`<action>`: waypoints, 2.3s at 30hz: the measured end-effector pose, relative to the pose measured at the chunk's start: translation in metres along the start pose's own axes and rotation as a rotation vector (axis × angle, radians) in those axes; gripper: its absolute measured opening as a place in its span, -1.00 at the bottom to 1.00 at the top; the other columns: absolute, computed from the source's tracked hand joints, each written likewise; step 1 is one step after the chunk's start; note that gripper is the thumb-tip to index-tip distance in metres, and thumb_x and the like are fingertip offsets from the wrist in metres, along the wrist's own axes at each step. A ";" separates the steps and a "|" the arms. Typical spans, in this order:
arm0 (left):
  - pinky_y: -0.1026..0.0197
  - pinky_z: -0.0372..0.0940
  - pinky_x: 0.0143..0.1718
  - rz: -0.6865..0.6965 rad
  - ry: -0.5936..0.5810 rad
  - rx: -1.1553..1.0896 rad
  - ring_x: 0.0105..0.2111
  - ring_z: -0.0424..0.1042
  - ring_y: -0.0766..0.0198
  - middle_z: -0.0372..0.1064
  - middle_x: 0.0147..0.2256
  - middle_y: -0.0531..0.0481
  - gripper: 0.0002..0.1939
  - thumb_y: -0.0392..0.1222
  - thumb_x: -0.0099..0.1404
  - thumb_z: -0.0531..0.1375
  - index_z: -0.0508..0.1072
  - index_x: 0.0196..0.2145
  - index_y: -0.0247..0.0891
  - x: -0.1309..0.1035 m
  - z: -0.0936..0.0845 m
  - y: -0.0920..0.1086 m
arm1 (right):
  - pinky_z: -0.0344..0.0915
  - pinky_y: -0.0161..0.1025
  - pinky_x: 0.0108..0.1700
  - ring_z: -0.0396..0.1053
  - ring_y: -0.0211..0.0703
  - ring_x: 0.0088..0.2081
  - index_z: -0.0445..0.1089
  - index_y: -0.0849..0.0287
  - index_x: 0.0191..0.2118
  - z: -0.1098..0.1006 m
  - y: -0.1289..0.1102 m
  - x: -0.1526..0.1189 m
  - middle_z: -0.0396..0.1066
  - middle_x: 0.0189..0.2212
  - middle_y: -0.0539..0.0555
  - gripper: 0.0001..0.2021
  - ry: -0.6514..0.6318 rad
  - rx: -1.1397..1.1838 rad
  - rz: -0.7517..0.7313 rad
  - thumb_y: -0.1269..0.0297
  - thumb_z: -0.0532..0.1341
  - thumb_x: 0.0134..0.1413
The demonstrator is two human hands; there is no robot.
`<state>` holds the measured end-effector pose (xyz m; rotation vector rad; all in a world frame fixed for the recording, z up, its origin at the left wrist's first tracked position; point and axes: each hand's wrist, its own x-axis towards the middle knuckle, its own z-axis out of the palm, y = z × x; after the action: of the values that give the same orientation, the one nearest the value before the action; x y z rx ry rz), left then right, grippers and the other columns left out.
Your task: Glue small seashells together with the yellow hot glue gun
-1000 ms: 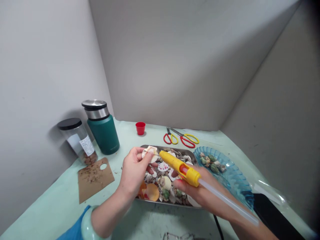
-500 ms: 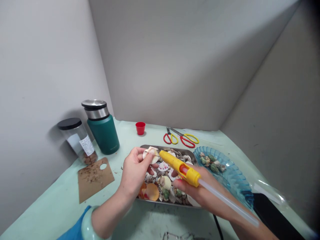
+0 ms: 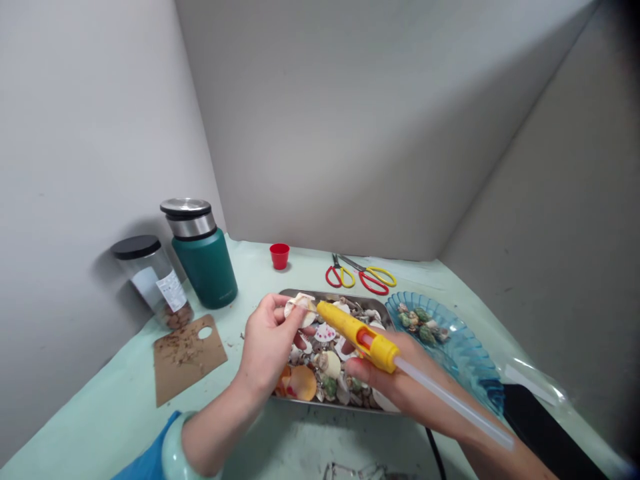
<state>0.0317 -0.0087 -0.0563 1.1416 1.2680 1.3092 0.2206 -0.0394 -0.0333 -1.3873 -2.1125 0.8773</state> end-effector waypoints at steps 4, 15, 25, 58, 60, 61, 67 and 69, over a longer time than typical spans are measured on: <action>0.37 0.18 -0.64 -0.003 0.017 -0.007 -0.69 0.32 0.39 0.43 -0.58 0.07 -0.73 -0.04 0.15 0.20 0.23 -0.32 -0.24 -0.001 -0.001 0.000 | 0.23 -0.24 -0.39 0.32 -0.15 -0.41 0.35 0.17 -0.34 0.000 0.001 0.000 0.40 -0.43 0.04 -0.71 0.002 0.001 0.001 0.02 0.12 0.09; 0.37 0.15 -0.65 -0.040 -0.051 -0.103 -0.70 0.30 0.40 0.44 -0.57 0.03 -0.72 -0.06 0.13 0.22 0.24 -0.32 -0.27 0.001 -0.002 -0.001 | 0.23 -0.24 -0.41 0.33 -0.15 -0.41 0.34 0.16 -0.34 0.000 0.000 0.000 0.41 -0.43 0.04 -0.72 0.006 -0.023 -0.002 0.02 0.12 0.10; 0.39 0.15 -0.66 -0.057 -0.047 -0.094 -0.72 0.28 0.43 0.44 -0.59 0.04 -0.73 -0.07 0.15 0.21 0.23 -0.33 -0.27 0.000 -0.002 0.001 | 0.23 -0.23 -0.40 0.33 -0.14 -0.40 0.35 0.15 -0.33 -0.002 0.000 -0.001 0.41 -0.42 0.05 -0.72 0.005 -0.013 0.006 0.02 0.12 0.09; 0.38 0.20 -0.71 -0.021 -0.045 -0.020 -0.62 0.42 0.28 0.38 -0.63 0.10 -0.74 -0.08 0.08 0.23 0.24 -0.39 -0.23 -0.002 0.003 0.002 | 0.18 -0.31 -0.46 0.29 -0.21 -0.47 0.33 0.15 -0.35 -0.003 -0.002 0.000 0.39 -0.47 0.00 -0.73 0.013 -0.055 -0.011 0.03 0.11 0.10; 0.39 0.19 -0.71 -0.007 -0.034 -0.019 -0.65 0.39 0.32 0.38 -0.64 0.10 -0.76 -0.10 0.09 0.23 0.24 -0.39 -0.24 -0.002 0.002 0.005 | 0.14 -0.33 -0.49 0.27 -0.24 -0.50 0.31 0.15 -0.38 -0.008 0.002 -0.001 0.38 -0.50 -0.01 -0.73 0.006 -0.138 0.001 0.03 0.11 0.10; 0.39 0.19 -0.70 -0.002 -0.035 -0.025 -0.67 0.37 0.35 0.37 -0.64 0.10 -0.76 -0.11 0.10 0.23 0.24 -0.38 -0.24 -0.002 0.001 0.006 | 0.12 -0.33 -0.51 0.26 -0.24 -0.52 0.31 0.14 -0.40 -0.010 0.005 -0.001 0.37 -0.53 -0.01 -0.75 -0.004 -0.204 0.009 0.05 0.13 0.09; 0.39 0.20 -0.69 -0.047 -0.130 -0.137 -0.63 0.39 0.35 0.39 -0.57 0.08 -0.74 -0.12 0.11 0.24 0.22 -0.35 -0.23 -0.006 -0.001 0.011 | -0.06 -0.29 -0.53 0.32 -0.12 -0.52 0.41 0.14 -0.39 -0.007 0.022 0.002 0.42 -0.56 0.06 -0.85 -0.077 -0.688 0.048 0.19 0.24 -0.08; 0.40 0.22 -0.68 -0.062 -0.168 -0.173 -0.60 0.40 0.36 0.37 -0.55 0.10 -0.74 -0.13 0.11 0.24 0.22 -0.34 -0.23 -0.008 0.000 0.011 | -0.06 -0.29 -0.52 0.34 -0.09 -0.50 0.41 0.13 -0.39 -0.009 0.023 0.001 0.43 -0.53 0.06 -0.80 -0.132 -0.705 -0.003 0.13 0.28 -0.14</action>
<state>0.0324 -0.0171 -0.0450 1.0585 1.0392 1.2248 0.2406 -0.0298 -0.0441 -1.6744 -2.6665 0.2079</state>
